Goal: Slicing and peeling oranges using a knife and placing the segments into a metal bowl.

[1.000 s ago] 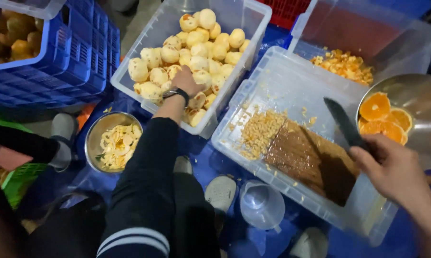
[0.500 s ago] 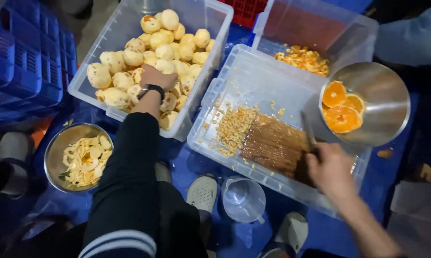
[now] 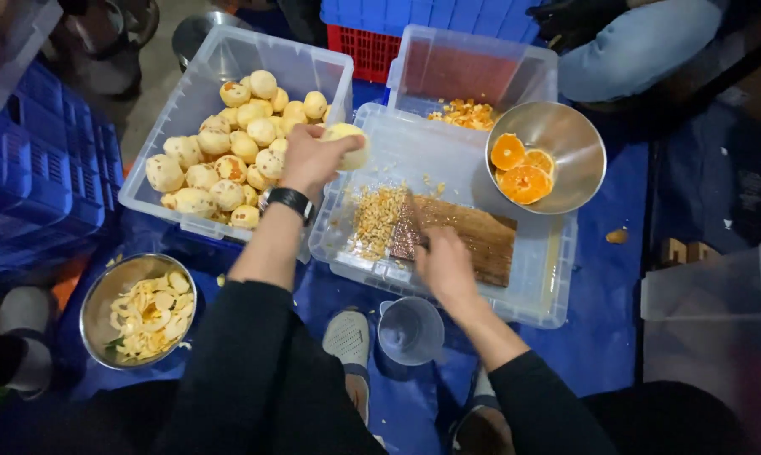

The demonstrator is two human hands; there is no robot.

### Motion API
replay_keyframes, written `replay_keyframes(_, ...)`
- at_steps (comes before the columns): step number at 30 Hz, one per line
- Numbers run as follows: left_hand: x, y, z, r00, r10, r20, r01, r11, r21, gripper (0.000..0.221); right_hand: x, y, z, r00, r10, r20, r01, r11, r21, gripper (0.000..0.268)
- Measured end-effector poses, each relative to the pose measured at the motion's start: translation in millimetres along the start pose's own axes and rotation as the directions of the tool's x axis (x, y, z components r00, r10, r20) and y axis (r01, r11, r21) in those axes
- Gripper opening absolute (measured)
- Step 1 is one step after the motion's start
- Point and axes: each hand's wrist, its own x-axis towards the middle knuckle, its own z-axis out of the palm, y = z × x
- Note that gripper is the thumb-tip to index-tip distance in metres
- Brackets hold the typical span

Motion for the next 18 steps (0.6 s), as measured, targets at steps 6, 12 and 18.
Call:
replay_keyframes(6,-45.3,14.0,-3.3,0.988,0.053,0.142,-0.031,0.988,-0.153,0.09,-26.6,48.2,-12.0,0.98,0.197,0.003,-0.197,0.98,-0.016,0.035)
replay_keyframes(12,-39.6,16.5,18.8,0.976,0.019,0.216,0.026,0.979,-0.204,0.094,-24.4,-7.4,5.2,0.992,0.116,0.049,-0.12,0.989,0.086,0.035)
replay_keyframes(18,-24.4,-3.7,38.1,0.962,0.059,0.268,-0.006,0.981,-0.192,0.049,-28.4,8.9,11.7,0.998,0.044,0.044,-0.048,0.994,0.096,0.031)
